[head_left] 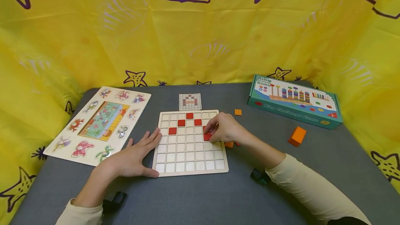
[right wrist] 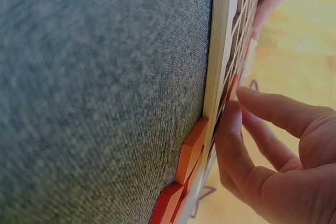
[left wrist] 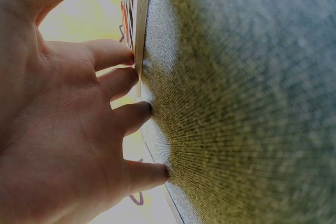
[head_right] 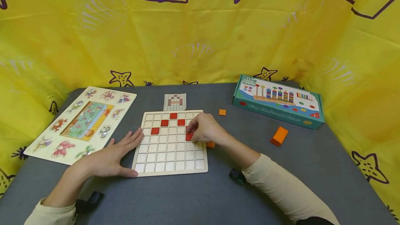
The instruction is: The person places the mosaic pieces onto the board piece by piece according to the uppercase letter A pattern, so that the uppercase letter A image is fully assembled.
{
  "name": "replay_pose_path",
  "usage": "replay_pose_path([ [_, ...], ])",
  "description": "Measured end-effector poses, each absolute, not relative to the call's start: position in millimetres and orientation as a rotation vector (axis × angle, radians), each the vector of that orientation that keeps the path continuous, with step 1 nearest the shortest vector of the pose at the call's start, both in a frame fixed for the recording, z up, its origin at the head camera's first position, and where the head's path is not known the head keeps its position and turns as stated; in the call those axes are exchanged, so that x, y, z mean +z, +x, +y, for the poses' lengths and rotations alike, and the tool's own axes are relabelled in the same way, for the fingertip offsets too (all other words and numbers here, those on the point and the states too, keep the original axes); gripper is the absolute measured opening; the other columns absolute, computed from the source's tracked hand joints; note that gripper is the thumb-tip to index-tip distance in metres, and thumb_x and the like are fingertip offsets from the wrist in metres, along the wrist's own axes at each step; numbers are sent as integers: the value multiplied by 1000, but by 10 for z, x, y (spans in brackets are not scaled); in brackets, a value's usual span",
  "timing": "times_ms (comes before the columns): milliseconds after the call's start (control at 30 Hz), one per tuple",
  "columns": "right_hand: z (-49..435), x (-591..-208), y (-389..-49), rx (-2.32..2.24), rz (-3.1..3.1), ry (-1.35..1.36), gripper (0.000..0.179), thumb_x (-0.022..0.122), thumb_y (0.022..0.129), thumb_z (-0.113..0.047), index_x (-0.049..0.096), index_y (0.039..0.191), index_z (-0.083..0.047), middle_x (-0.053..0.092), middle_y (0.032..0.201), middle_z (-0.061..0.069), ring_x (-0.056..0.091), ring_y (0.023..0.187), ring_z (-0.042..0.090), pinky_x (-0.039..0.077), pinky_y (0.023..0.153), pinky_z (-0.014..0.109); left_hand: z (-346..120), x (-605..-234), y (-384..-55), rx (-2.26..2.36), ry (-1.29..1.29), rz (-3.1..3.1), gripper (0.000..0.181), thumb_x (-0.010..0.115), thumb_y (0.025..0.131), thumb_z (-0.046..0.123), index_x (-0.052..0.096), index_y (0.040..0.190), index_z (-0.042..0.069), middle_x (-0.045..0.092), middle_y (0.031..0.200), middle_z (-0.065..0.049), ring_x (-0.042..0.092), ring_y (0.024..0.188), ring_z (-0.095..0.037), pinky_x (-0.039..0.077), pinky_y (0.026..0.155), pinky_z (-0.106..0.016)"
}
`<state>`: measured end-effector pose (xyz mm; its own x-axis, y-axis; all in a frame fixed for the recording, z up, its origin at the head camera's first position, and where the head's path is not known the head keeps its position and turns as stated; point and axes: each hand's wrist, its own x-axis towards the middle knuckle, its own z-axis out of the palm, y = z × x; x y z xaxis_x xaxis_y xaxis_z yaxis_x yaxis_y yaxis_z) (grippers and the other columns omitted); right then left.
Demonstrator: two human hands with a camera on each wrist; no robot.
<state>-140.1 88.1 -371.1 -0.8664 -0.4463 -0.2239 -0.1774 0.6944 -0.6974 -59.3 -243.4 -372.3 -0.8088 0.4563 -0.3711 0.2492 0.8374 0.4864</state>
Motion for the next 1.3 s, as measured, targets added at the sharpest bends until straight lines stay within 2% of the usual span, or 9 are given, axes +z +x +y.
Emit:
replay_pose_path([
  [267,1008,-3688,-1425,-1071,2449,-477,23,86,77,-3,83,98,-12,76,93,4,66,81,19,57,68,30,-2438,-3725,-589,581,516,2524,124,85,77,60,14,169,17,-1,178,-3,3,162,-43,-1,114,-83],
  [433,1091,-3666,-1439,-1111,2435,-472,21,85,81,-5,82,102,-9,78,101,5,69,84,19,59,73,30,-2440,-3722,-583,591,521,2528,123,85,77,60,15,169,17,0,178,-4,3,161,-43,-1,114,-83],
  [567,1167,-3639,-1447,-1115,2461,-474,21,85,83,-7,82,103,-8,79,100,7,70,85,18,60,76,29,-2441,-3722,-584,593,520,2529,123,85,77,60,14,169,17,-1,178,-4,3,162,-43,-1,114,-84],
  [867,1355,-3621,-1467,-1096,2521,-377,22,86,83,-9,82,105,-9,78,93,5,70,84,18,59,74,29,-2441,-3713,-595,589,527,2532,123,85,77,60,15,169,18,1,178,-3,4,162,-43,0,113,-84],
  [1300,1634,-3731,-1512,-1052,2594,-360,27,86,83,-10,81,109,-9,77,103,9,66,92,21,54,81,30,-2440,-3729,-590,581,525,2535,122,85,77,60,15,169,19,0,178,-3,4,162,-42,0,114,-84],
])
